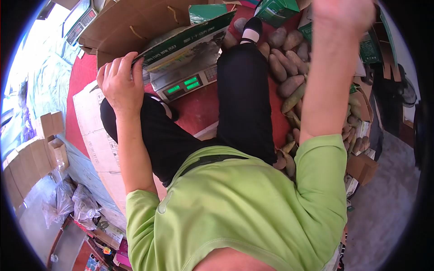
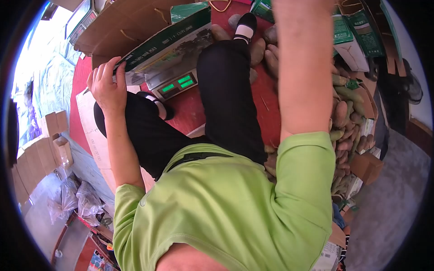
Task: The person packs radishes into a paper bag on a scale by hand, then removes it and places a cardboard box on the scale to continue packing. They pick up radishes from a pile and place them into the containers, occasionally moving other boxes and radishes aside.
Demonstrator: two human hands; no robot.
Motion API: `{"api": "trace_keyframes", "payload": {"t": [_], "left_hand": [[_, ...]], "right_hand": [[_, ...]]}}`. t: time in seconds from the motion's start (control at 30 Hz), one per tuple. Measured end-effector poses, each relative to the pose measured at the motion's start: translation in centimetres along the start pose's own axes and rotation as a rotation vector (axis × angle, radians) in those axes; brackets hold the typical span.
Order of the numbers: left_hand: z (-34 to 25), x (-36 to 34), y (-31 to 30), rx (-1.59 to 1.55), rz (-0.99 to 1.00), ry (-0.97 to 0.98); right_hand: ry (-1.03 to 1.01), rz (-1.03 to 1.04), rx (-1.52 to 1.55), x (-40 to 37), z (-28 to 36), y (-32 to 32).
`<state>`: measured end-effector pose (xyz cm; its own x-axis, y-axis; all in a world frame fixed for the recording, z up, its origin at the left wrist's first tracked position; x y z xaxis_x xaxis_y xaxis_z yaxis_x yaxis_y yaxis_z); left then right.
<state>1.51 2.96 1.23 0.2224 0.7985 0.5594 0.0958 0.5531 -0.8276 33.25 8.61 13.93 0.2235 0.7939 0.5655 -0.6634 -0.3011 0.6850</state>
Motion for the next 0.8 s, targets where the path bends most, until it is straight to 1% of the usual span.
{"api": "trace_keyframes", "payload": {"t": [0.03, 0.1, 0.17, 0.23, 0.27, 0.33, 0.37, 0.43, 0.5, 0.57, 0.6, 0.67, 0.73, 0.8], "left_hand": [[0.0, 0.0, 0.1, 0.004, -0.006, 0.005], [0.1, 0.1, 0.1, 0.008, -0.011, 0.010], [0.0, 0.1, 0.0, 0.003, -0.012, 0.015], [0.0, 0.2, 0.0, 0.007, -0.012, 0.015], [0.0, 0.2, 0.0, 0.011, -0.016, 0.015], [0.1, 0.2, 0.1, -0.001, -0.023, 0.025], [0.1, 0.2, 0.1, -0.008, -0.029, 0.041], [0.3, 0.2, 0.2, -0.015, -0.023, 0.031], [0.3, 0.3, 0.3, -0.023, -0.024, 0.021], [0.1, 0.3, 0.3, -0.023, -0.001, 0.012], [0.0, 0.3, 0.3, -0.025, 0.001, 0.014], [-0.1, 0.2, 0.1, -0.032, -0.013, 0.011], [0.0, 0.2, 0.1, -0.030, -0.017, 0.013], [0.0, 0.3, 0.2, -0.036, -0.023, 0.019]], "right_hand": [[-0.050, -0.178, -0.006, 0.1, -2.0, 1.7], [0.102, -0.235, 0.067, 0.5, -5.9, 1.2], [0.323, -0.262, 0.239, 0.0, -11.0, -0.5], [0.616, -0.248, -0.015, -1.8, -13.5, -2.1], [0.618, -0.254, -0.021, -2.8, -13.5, -3.0], [0.554, -0.144, -0.578, -4.1, -12.7, -4.5], [0.560, -0.146, -0.579, -4.6, -11.7, -5.2], [0.535, -0.297, -0.553, -5.7, -8.1, -6.9], [0.493, -0.322, -0.631, -7.2, -4.6, -8.8], [0.432, -0.334, -0.767, -9.3, -2.5, -9.5], [0.433, -0.337, -0.769, -10.6, -1.7, -11.1], [0.588, -0.525, -0.876, -15.0, 0.1, -15.9], [0.716, -0.512, -1.006, -20.0, 1.8, -20.4], [0.903, -0.590, -1.107, -25.9, 3.1, -25.0]]}}
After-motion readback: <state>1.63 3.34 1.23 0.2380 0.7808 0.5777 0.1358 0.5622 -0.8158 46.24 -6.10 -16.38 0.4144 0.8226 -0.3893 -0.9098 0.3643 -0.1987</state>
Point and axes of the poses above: each hand's wrist, its own x-axis towards the middle knuckle, its own y-axis out of the palm, z = x × y, the point moved 1 cm from there along x, towards the middle knuckle, and after that the axes turned 10 degrees about x, right-handed, at the moved point
